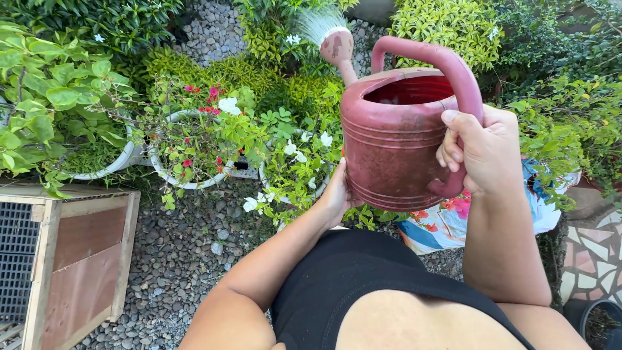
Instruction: Watering several potted plants in an outdoor garden using a watering can filled from a large water barrel.
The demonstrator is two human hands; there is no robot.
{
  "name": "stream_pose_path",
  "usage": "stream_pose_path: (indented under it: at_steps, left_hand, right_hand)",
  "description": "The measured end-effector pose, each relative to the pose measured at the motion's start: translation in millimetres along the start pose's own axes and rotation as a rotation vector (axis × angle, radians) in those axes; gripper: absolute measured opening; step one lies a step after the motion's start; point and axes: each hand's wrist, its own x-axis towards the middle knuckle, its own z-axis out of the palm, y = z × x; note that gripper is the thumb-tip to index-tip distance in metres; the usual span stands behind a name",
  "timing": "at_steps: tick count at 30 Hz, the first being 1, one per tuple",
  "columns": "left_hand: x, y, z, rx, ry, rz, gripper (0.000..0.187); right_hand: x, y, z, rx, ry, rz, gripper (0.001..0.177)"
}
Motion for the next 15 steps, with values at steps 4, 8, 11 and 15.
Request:
stream_pose_path:
  at_steps: [4, 8, 11, 15]
  left_hand:
    - [4.3, -4.3, -3.0, -0.02, 0.009, -0.008, 0.078]
    - [4.0, -5.1, -1.5, -0.032, 0.005, -0.002, 0.08]
    - [3.1, -2.5, -0.3, -0.032, 0.004, 0.005, 0.081]
    - [2.4, -3.7, 0.7, -0.058, -0.005, 0.013, 0.081]
  right_hand:
    - [1.3, 3.9, -2.4, -0.021, 0.001, -0.006, 0.011]
    - [1.0, 2.5, -0.9, -0.025, -0.002, 0.0, 0.01]
    - [1.4, 0.2, 0.6, -0.021, -0.014, -0.005, 0.01]
    - [1.7, -0.8, 0.6, -0.001, -0.041, 0.008, 0.012]
